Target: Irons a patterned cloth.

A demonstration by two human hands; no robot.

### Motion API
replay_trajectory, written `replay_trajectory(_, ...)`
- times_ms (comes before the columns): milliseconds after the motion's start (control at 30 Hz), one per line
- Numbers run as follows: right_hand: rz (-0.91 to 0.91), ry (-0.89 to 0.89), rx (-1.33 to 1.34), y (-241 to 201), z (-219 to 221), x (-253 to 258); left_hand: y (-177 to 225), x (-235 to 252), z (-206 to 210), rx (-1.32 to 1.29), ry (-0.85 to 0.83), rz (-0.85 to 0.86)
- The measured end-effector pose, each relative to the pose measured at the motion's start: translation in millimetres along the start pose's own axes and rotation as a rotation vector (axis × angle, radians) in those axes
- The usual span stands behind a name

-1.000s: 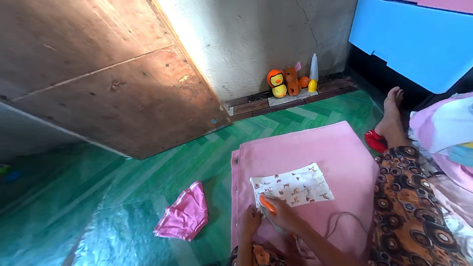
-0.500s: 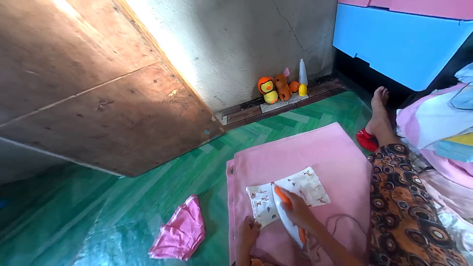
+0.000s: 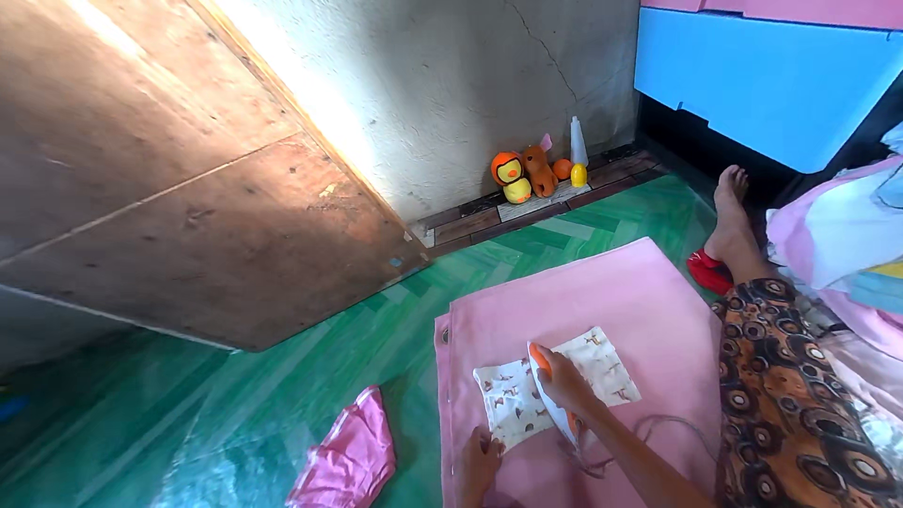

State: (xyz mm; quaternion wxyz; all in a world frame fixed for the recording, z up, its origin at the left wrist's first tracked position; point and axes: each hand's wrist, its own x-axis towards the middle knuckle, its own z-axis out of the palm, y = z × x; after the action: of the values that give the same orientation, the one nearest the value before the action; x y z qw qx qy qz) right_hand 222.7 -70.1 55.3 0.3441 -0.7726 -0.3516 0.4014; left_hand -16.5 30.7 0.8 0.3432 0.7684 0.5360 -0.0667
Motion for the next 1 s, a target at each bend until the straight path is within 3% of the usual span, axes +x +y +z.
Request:
replay_trajectory(300, 0.019, 0.005, -0.021, 5.6, 3.8, -20.1, -0.9, 2.4, 1.1, 0.032, 0.017, 0.0)
replay_trajectory(533, 0.034, 0.064, -0.004, 1.9, 12.9, -6.2, -0.5, 0.9, 1.1, 0.061, 0.008, 0.017)
replay_trajectory(833, -0.029, 0.002, -0.01, 33.3, 27.5, -56.3, 0.7, -0.8, 1.3, 0.097, 0.002, 0.014)
replay_trajectory(1000, -0.057, -0.092, 0.098, 47.7, 3.4, -74.0, -0.6, -3.9, 2.8, 0.068, 0.029, 0.036)
